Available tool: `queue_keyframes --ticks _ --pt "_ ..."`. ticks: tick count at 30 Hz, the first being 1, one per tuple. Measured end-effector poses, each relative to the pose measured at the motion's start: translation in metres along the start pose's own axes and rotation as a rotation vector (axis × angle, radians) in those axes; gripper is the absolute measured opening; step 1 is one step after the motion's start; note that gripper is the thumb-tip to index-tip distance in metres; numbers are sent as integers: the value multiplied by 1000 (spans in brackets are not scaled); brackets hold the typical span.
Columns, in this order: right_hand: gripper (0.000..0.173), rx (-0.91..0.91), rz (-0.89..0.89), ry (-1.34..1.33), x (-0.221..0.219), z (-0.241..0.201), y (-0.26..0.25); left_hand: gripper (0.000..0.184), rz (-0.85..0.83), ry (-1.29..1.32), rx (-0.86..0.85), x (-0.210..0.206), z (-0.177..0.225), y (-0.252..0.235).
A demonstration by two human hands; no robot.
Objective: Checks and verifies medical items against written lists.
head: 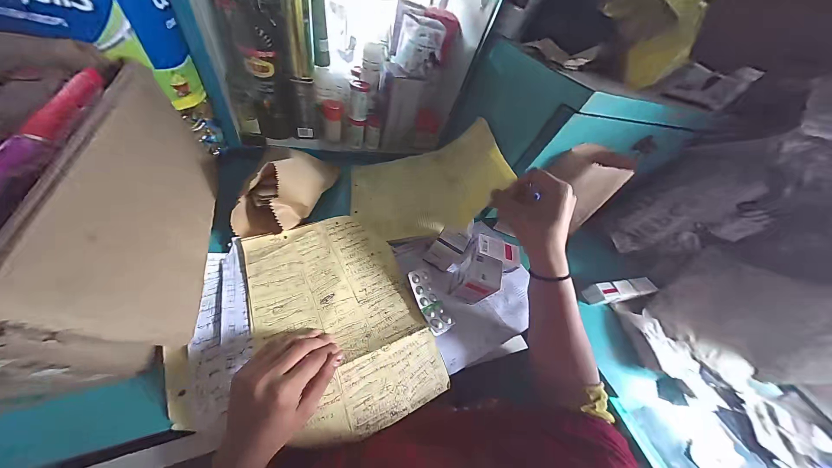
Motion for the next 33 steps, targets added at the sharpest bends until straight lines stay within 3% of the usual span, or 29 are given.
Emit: queue_keyframes --ticks 8,12,22,25,28,30,33 --pt "14 552 -15 -345 10 -124 4 33 21 -19 -4 3 0 -1" --pt "11 641 -82 -407 -1 -148 20 32 19 -9 -5 2 0 -1" --pt "13 551 -56 -383 3 -122 25 31 0 -6 8 2 -1 -1" --pt "20 449 -6 -199 8 -100 27 30 -5 -3 10 2 0 -1" --pt "40 292 15 62 9 -76 29 30 2 -7 2 2 0 -1" --pt "42 335 83 91 17 -70 46 30 6 -14 1 2 0 0" --pt "28 561 199 1 25 -75 95 30 4 -21 5 1 0 1"
Point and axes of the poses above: each hand's wrist, its own y-axis away from the middle knuckle, its own x-axis out of the back of the hand, z = x × y, the point moved 10 cm from there along -y, towards the middle knuckle, and after that the axes turned 11 degrees about -y, right-handed, at the moved point
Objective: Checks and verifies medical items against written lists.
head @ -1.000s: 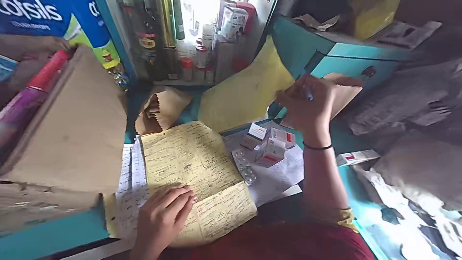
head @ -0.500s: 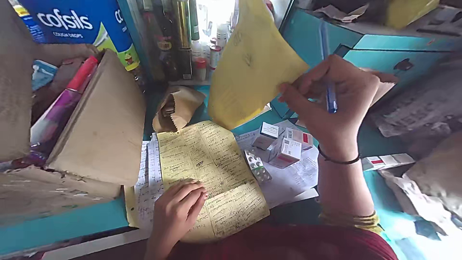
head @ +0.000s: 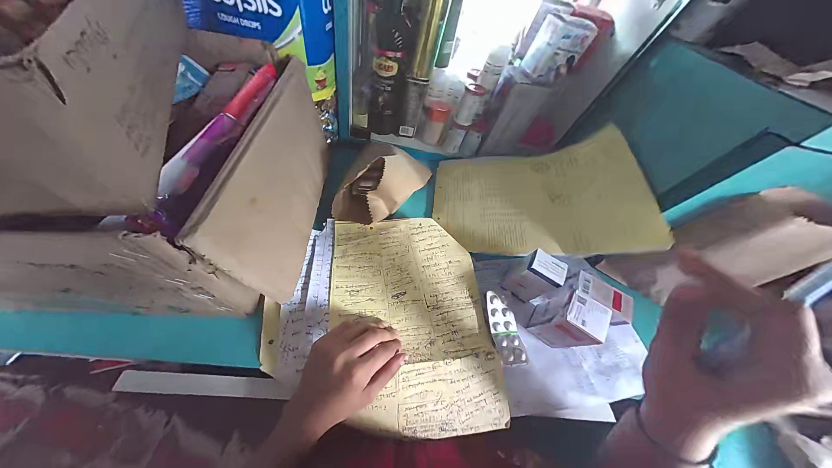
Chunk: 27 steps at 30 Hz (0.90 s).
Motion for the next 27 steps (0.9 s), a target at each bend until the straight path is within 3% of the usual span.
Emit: queue_keyframes --ticks 5,9,17,22,27 --pt "21 -82 -82 -87 -19 -7 58 30 6 -10 -7 1 2 -2" --pt "42 -227 -2 -21 -23 17 85 30 5 -13 1 2 2 -1" --pt "68 -271 -71 -109 -33 48 91 31 5 -6 10 1 2 -1" --pt "67 -296 -74 -329 -37 53 97 30 8 -2 12 1 1 0" --pt "69 -305 -60 -348 -35 55 99 30 16 3 22 1 1 0"
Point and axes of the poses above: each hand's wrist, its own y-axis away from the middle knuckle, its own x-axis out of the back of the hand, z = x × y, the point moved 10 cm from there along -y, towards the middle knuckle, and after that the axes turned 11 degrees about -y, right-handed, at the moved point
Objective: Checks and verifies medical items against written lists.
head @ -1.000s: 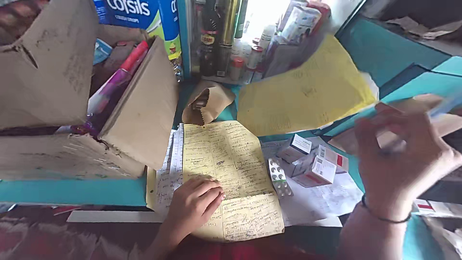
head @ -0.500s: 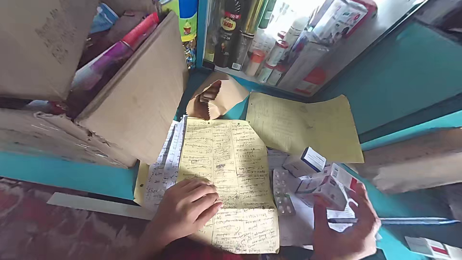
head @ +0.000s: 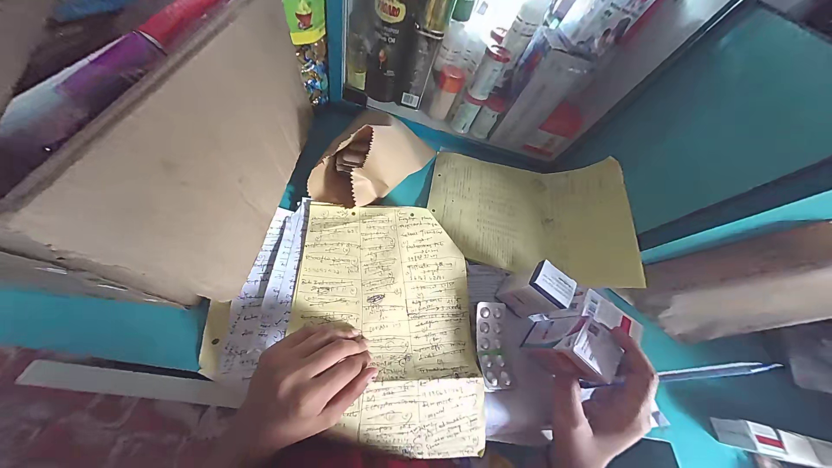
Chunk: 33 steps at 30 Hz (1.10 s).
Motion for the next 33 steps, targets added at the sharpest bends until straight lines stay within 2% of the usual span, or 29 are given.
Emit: queue_keyframes --ticks 7,33 --pt "66 -27 111 58 8 2 0 29 -1 9 7 0 0 0" --pt "67 -113 124 104 6 0 1 30 -5 1 0 1 2 0"
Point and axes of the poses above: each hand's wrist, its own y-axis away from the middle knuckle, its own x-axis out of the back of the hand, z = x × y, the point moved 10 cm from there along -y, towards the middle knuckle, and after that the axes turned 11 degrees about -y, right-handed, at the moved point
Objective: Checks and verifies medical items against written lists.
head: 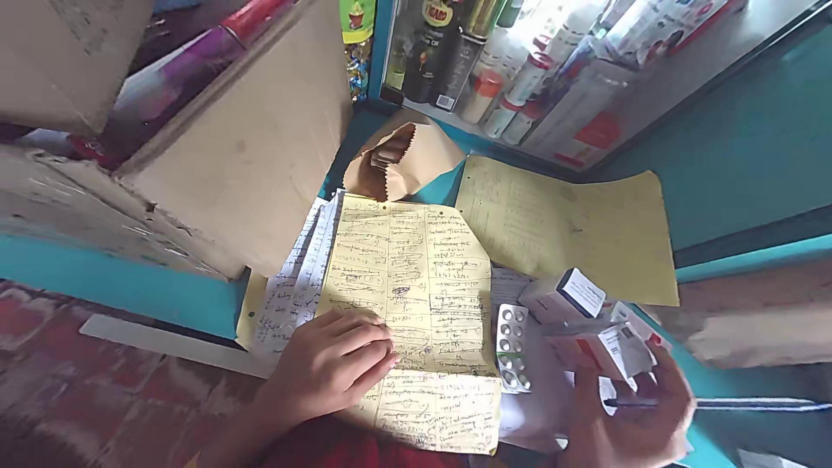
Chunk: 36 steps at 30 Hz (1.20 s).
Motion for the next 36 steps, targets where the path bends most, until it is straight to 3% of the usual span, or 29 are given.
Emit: queue_keyframes --ticks 24,36 --pt "59 -9 37 78 2 -2 1 32 9 -7 6 0 0 0" --pt "67 63 -5 38 1 -2 4 32 4 -1 9 -1 0 0"
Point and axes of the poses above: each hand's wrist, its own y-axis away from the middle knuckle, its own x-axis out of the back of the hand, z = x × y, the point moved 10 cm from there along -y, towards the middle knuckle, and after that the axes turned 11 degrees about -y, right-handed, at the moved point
